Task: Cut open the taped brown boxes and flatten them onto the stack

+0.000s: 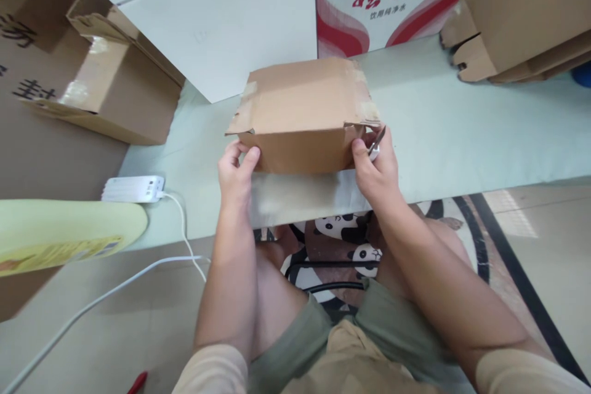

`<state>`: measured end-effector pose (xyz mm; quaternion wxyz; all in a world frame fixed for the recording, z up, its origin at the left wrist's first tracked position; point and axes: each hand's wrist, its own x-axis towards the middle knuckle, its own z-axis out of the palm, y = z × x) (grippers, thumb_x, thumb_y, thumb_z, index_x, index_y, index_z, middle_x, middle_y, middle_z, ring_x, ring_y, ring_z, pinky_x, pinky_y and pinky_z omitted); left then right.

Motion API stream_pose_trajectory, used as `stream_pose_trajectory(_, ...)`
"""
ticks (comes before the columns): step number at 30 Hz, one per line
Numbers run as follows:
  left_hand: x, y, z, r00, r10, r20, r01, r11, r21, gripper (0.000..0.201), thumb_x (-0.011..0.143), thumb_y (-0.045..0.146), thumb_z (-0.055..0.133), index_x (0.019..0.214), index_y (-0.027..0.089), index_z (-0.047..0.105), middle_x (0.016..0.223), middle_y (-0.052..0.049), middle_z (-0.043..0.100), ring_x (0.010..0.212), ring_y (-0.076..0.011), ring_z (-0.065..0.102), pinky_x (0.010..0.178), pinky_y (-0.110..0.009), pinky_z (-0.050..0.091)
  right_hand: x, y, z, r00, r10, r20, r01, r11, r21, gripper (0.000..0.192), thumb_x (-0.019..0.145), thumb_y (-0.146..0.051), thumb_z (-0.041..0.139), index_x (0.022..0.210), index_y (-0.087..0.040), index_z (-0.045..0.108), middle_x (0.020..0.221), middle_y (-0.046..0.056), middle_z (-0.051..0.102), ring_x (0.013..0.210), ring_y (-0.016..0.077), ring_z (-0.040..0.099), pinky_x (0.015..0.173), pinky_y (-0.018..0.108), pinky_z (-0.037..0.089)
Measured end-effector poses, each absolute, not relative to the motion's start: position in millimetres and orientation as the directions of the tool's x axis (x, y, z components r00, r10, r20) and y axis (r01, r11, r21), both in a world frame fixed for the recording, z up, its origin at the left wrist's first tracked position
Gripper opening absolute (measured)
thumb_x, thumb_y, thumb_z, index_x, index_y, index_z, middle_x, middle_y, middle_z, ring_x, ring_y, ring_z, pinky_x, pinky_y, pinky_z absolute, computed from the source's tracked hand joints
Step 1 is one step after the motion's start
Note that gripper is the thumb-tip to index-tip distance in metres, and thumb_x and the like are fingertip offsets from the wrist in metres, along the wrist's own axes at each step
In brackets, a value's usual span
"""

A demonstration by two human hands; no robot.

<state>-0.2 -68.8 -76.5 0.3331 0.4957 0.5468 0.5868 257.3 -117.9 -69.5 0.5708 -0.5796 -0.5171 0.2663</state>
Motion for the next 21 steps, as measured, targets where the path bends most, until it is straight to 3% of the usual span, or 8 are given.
stream_pose_trajectory(3, 6.0, -71.8, -71.8, -0.309, 0.926, 0.218, 0.060, -0.209, 0.976, 0.041, 0.065, 0.050, 0.089, 0.072, 0.019, 0.063, 0.074, -0.002, 0.061, 0.071, -0.0160, 0.057, 0.069, -0.027, 0.047, 258.0, -118.2, -66.9, 0.358, 0.878, 0.318, 0.313, 0.208, -0.926, 0.028, 0.098, -0.051, 0.054, 0.109, -0.026, 0.051, 0.100, 0.006, 0.059, 0.094, 0.0234, 0.062, 0.086, 0.040, 0.052)
stream_pose_trajectory(9, 7.7, -72.1, -65.3, -0.391, 0.892, 0.229, 0.008, -0.246, 0.969, 0.042, 0.066, 0.050, 0.088, 0.081, 0.021, 0.062, 0.070, 0.002, 0.055, 0.063, -0.0121, 0.052, 0.061, -0.024, 0.040, 261.1, -116.8, -67.5, 0.428, 0.847, 0.314, 0.273, 0.210, -0.939, 0.028, 0.101, -0.054, 0.050, 0.096, -0.026, 0.049, 0.086, 0.003, 0.051, 0.082, 0.0220, 0.058, 0.081, 0.041, 0.053)
stream_pose_trajectory(12, 5.3, -73.0, -61.2, -0.397, 0.898, 0.192, -0.016, -0.216, 0.976, 0.034, 0.072, 0.050, 0.080, 0.079, 0.022, 0.062, 0.063, 0.003, 0.051, 0.051, -0.0105, 0.046, 0.049, -0.023, 0.033, 264.9, -114.9, -72.3, 0.463, 0.855, 0.234, 0.188, 0.164, -0.968, 0.035, 0.101, -0.060, 0.046, 0.102, -0.026, 0.052, 0.082, 0.003, 0.050, 0.076, 0.0221, 0.059, 0.073, 0.040, 0.054)
stream_pose_trajectory(14, 4.6, -74.7, -58.1, -0.388, 0.906, 0.169, -0.036, -0.198, 0.979, 0.028, 0.075, 0.047, 0.074, 0.076, 0.021, 0.064, 0.059, 0.002, 0.050, 0.047, -0.0100, 0.045, 0.044, -0.023, 0.030, 267.9, -114.6, -73.9, 0.478, 0.857, 0.192, 0.164, 0.128, -0.978, 0.039, 0.102, -0.062, 0.043, 0.116, -0.027, 0.053, 0.083, 0.003, 0.054, 0.075, 0.0222, 0.061, 0.072, 0.040, 0.055)
stream_pose_trajectory(18, 4.2, -78.9, -52.7, -0.342, 0.922, 0.181, -0.092, -0.225, 0.970, 0.022, 0.072, 0.041, 0.069, 0.073, 0.020, 0.067, 0.057, 0.000, 0.055, 0.044, -0.0092, 0.048, 0.043, -0.022, 0.032, 271.8, -115.4, -70.7, 0.433, 0.872, 0.230, 0.214, 0.148, -0.966, 0.044, 0.102, -0.057, 0.047, 0.136, -0.030, 0.051, 0.101, 0.007, 0.064, 0.094, 0.0252, 0.067, 0.084, 0.044, 0.057)
stream_pose_trajectory(21, 3.2, -82.0, -48.3, -0.304, 0.935, 0.184, -0.166, -0.243, 0.956, 0.020, 0.070, 0.041, 0.066, 0.077, 0.022, 0.065, 0.066, -0.002, 0.065, 0.055, -0.0145, 0.060, 0.049, -0.024, 0.042, 271.9, -114.0, -68.8, 0.397, 0.896, 0.200, 0.171, 0.142, -0.975, 0.036, 0.100, -0.048, 0.052, 0.126, -0.025, 0.062, 0.115, 0.009, 0.069, 0.110, 0.0270, 0.067, 0.098, 0.048, 0.055)
